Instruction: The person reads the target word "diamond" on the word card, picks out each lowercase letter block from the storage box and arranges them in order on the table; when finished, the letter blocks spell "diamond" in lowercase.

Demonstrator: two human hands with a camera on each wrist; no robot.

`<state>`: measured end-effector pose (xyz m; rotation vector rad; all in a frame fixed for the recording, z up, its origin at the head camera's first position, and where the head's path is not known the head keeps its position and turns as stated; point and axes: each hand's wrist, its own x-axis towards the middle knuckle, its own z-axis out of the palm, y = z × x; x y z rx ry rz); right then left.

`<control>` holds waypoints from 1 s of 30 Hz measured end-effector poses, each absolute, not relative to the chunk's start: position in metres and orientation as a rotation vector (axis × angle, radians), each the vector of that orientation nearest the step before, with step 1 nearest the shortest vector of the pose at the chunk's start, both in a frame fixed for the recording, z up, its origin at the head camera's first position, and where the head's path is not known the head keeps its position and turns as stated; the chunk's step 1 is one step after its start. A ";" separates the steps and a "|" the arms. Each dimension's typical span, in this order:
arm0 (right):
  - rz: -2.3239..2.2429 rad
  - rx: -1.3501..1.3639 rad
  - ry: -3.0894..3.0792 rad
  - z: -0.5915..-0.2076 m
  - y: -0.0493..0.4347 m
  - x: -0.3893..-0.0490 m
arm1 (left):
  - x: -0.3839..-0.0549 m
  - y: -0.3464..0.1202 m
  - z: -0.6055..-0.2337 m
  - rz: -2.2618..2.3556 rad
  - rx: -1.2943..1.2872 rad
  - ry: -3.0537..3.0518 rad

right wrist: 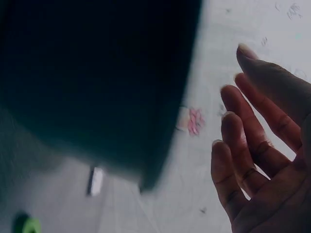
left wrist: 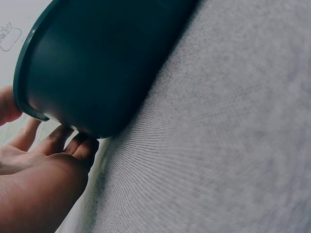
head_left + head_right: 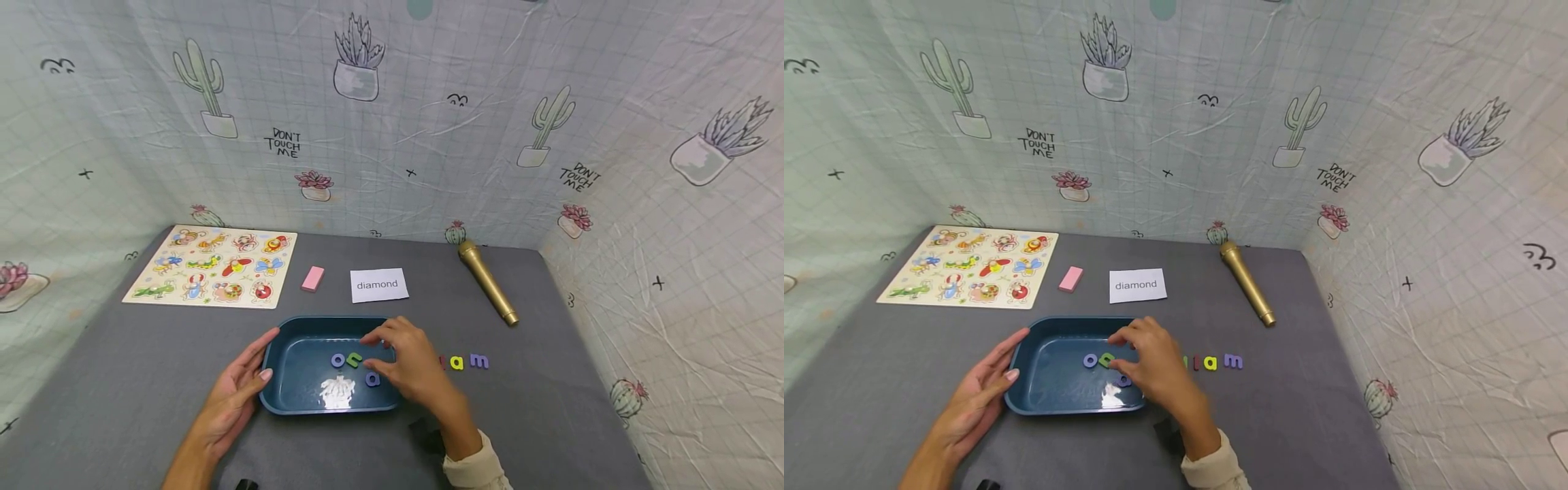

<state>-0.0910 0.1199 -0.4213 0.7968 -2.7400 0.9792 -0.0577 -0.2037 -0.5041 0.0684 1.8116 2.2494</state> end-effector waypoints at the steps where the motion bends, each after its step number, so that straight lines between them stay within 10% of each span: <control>1: 0.983 0.802 -2.745 -0.424 0.117 -0.092 | -0.058 -0.204 -0.504 2.248 0.066 1.812; 30: 0.820 0.850 -2.963 -0.467 0.066 -0.114 | -0.058 -0.205 -0.506 2.253 0.077 1.806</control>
